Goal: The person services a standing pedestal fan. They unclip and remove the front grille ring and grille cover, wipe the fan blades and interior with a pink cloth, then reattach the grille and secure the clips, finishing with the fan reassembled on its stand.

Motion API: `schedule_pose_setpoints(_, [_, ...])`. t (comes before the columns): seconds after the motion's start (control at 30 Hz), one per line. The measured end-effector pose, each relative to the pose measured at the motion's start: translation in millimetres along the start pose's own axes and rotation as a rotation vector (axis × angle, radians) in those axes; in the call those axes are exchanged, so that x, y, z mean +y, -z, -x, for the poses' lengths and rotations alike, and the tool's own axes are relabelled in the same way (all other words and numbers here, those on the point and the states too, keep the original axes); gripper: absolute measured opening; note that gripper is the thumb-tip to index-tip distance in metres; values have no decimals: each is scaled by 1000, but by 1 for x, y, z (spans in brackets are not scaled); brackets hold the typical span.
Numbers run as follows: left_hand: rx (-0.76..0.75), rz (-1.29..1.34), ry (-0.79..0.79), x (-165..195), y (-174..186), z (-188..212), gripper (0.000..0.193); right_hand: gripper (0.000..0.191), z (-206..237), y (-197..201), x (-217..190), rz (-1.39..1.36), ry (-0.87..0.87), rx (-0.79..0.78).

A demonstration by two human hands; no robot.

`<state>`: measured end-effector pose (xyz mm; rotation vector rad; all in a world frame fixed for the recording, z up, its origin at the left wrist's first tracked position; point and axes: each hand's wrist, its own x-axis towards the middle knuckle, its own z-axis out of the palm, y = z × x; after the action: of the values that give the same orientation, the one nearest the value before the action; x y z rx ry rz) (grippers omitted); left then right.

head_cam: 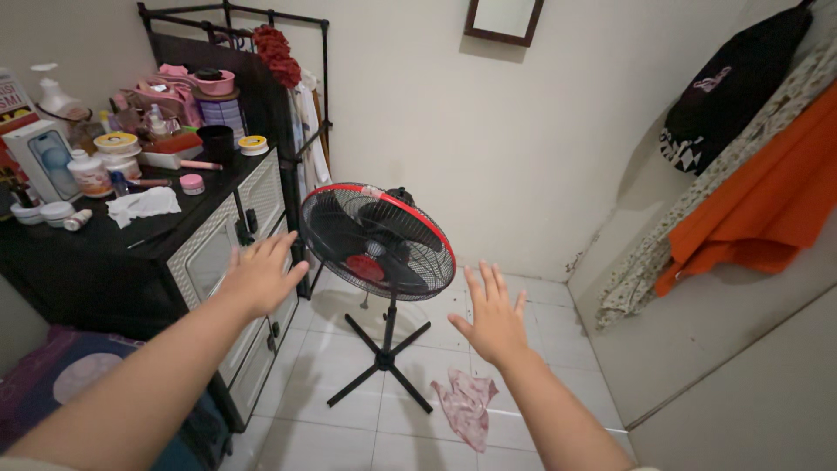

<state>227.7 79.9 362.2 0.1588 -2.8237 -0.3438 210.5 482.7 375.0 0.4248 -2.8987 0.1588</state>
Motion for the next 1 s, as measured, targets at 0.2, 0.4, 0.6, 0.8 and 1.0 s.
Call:
schedule_pose_setpoints(0.2, [5,1,-21,16,18,-1,75,94,-2,7,1,3,-11,-1])
schedule_pose_setpoints(0.4, [-20,-46,15,16,15,-5,75,98,0,10,4,12,-36,-5])
schedule_pose_setpoints(0.6, [29,-112,28,7,-16,-3,77,106,3,12,7,0,-56,-11])
schedule_pose_setpoints(0.8, [77,-45,60,0,-52,-4,81,107,12,12,5,18,-74,-28])
schedule_pose_setpoints(1.0, [67,7,85,7,-63,0,77,107,20,11,5,-27,-85,-38])
